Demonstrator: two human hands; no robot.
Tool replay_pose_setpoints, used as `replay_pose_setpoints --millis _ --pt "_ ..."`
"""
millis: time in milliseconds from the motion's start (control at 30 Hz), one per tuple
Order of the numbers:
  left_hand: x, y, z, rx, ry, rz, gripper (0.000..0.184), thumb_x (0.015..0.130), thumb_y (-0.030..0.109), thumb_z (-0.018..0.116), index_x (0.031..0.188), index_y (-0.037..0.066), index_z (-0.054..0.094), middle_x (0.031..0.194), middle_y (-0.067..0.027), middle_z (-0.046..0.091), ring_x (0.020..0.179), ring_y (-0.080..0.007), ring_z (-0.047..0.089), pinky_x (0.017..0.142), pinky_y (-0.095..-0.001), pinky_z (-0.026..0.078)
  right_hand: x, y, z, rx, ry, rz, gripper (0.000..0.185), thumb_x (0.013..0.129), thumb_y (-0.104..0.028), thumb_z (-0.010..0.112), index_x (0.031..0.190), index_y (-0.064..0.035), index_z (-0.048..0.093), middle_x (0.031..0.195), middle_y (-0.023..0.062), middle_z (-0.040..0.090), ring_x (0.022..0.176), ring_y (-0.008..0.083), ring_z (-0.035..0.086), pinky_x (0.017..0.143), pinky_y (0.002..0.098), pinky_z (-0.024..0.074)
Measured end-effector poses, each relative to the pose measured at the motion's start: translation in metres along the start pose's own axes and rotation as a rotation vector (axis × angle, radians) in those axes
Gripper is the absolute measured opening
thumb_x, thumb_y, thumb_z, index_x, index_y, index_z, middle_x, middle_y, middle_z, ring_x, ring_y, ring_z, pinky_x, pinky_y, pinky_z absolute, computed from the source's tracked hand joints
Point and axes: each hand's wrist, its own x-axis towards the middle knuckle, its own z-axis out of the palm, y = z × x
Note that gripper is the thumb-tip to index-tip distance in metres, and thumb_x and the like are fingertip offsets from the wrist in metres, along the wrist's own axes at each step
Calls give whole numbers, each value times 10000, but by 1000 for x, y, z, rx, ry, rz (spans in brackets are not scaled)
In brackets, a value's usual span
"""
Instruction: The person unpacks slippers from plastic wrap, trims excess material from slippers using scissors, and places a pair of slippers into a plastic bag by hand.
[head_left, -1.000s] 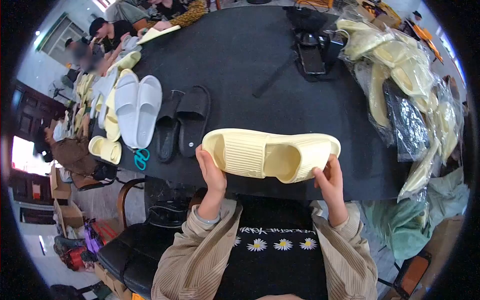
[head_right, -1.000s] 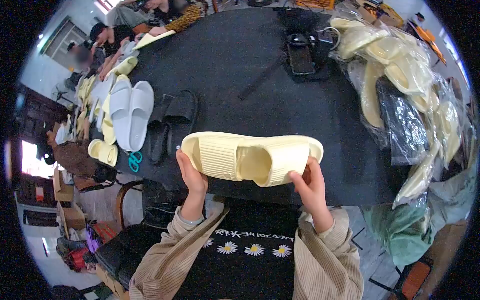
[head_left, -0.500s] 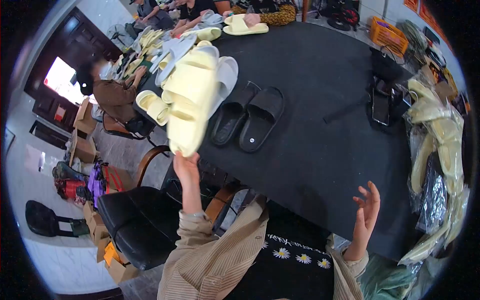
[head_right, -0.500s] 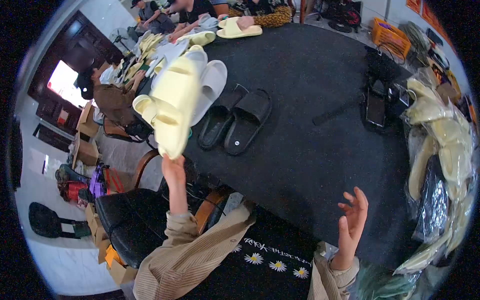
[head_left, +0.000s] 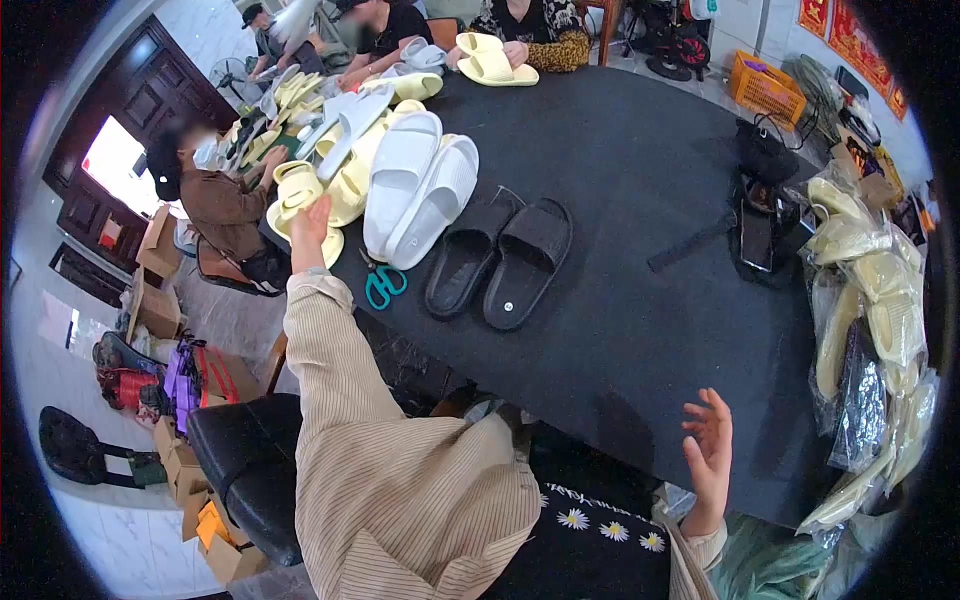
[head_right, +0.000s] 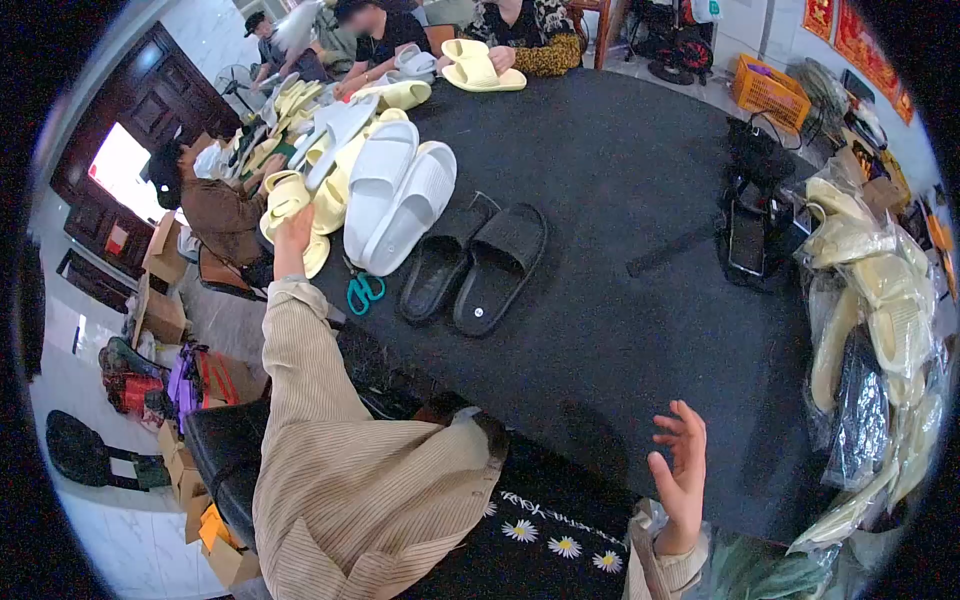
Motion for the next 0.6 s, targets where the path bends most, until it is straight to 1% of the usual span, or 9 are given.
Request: replay_pose_setpoints --millis 67,167,200,233,367,433,500,533,600 --pt "-15 -5 7 198 -45 -93 510 1046 347 188 1337 -67 256 1303 -285 497 1149 -442 548 957 -494 510 -3 2 -2 14 21 9 637 822 -42 594 1420 -49 374 1407 117 393 1188 232 502 947 349 425" --pt "-45 -27 24 342 -13 99 418 1041 337 262 1165 -14 453 1081 -222 642 858 -308 653 697 -376 548 -4 11 -6 42 58 32 638 817 -14 581 1420 -54 375 1398 117 407 1179 230 510 945 342 426" --pt "-68 -33 41 323 -5 152 362 1025 325 363 1060 9 536 900 -162 670 723 -215 622 607 -301 489 -4 14 -9 58 62 58 635 817 -2 578 1417 -53 377 1398 118 408 1174 229 514 944 339 428" --pt "-98 -38 62 325 -2 148 362 1025 325 363 1060 9 536 900 -162 670 723 -215 622 607 -301 489 -5 16 -11 68 61 88 631 817 10 574 1414 -51 379 1398 119 409 1169 227 518 942 335 430" --pt "-217 -65 132 663 -547 434 194 975 202 519 970 25 597 763 -74 641 679 -141 584 660 -271 468 3 8 -13 -9 47 81 622 818 43 565 1407 -46 385 1384 123 417 1160 226 528 936 333 437" --pt "-247 -83 155 1015 -947 453 173 916 100 594 1070 24 606 890 -62 671 777 -136 638 694 -252 493 6 3 -12 -92 -4 -10 615 817 66 564 1398 -38 392 1365 129 426 1152 227 535 930 333 444" --pt "-275 -100 175 1431 -1234 516 562 775 142 705 1294 55 507 1229 -171 582 1067 -276 603 904 -369 485 4 1 -12 -94 7 -33 612 816 64 576 1392 -31 394 1351 131 431 1148 229 540 925 334 449" --pt "-272 -113 176 1579 -1391 771 708 718 161 728 1362 82 445 1371 -193 471 1207 -335 517 998 -389 434 1 1 -12 -95 0 -46 612 815 60 583 1390 -30 396 1353 131 430 1145 229 543 923 334 451" --pt "-282 -138 179 1769 -1351 853 753 694 186 732 1384 137 434 1427 -184 419 1308 -334 419 1040 -504 383 -4 7 -15 -74 0 -74 611 817 52 594 1390 -32 398 1356 128 429 1142 231 547 916 334 456"
